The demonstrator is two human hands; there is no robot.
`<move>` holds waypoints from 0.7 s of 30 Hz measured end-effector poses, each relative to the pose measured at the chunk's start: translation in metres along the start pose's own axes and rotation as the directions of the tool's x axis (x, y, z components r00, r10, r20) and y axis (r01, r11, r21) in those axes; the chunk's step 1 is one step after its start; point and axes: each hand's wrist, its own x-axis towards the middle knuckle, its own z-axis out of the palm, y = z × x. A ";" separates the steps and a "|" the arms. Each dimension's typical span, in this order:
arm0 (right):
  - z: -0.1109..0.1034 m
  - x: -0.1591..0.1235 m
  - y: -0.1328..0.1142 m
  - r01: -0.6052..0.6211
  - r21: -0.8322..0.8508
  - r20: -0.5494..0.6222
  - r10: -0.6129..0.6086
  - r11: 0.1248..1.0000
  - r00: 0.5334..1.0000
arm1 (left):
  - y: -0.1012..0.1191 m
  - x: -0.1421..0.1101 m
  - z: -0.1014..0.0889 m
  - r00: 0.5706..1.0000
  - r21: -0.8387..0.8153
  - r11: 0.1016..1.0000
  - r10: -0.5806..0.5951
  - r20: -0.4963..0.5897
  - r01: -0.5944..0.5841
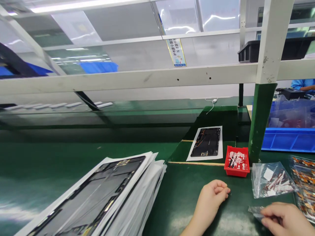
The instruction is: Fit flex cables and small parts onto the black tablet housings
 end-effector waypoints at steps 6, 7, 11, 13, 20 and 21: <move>-0.001 0.002 -0.037 -0.229 0.288 0.024 0.232 0.930 0.972 | 0.012 -0.008 0.001 0.999 -0.001 1.000 0.031 0.007 -0.031; 0.001 0.003 -0.039 -0.240 0.314 0.002 0.252 0.919 0.968 | 0.015 -0.011 0.002 0.999 0.002 0.999 0.033 0.011 -0.033; 0.010 0.004 -0.040 -0.257 0.336 -0.031 0.283 0.906 0.958 | 0.028 -0.040 0.010 0.999 0.026 0.999 0.034 0.026 -0.035; 0.014 0.004 -0.042 -0.248 0.344 -0.018 0.270 0.906 0.963 | 0.033 -0.057 0.018 0.994 0.073 0.992 0.096 0.045 -0.100; 0.014 0.002 -0.051 -0.210 0.396 0.043 0.210 0.894 0.977 | 0.036 -0.074 0.039 0.909 0.405 0.817 0.403 0.109 -0.411; 0.013 0.002 -0.051 -0.208 0.404 0.046 0.207 0.891 0.977 | 0.035 -0.072 0.039 0.900 0.431 0.795 0.420 0.117 -0.427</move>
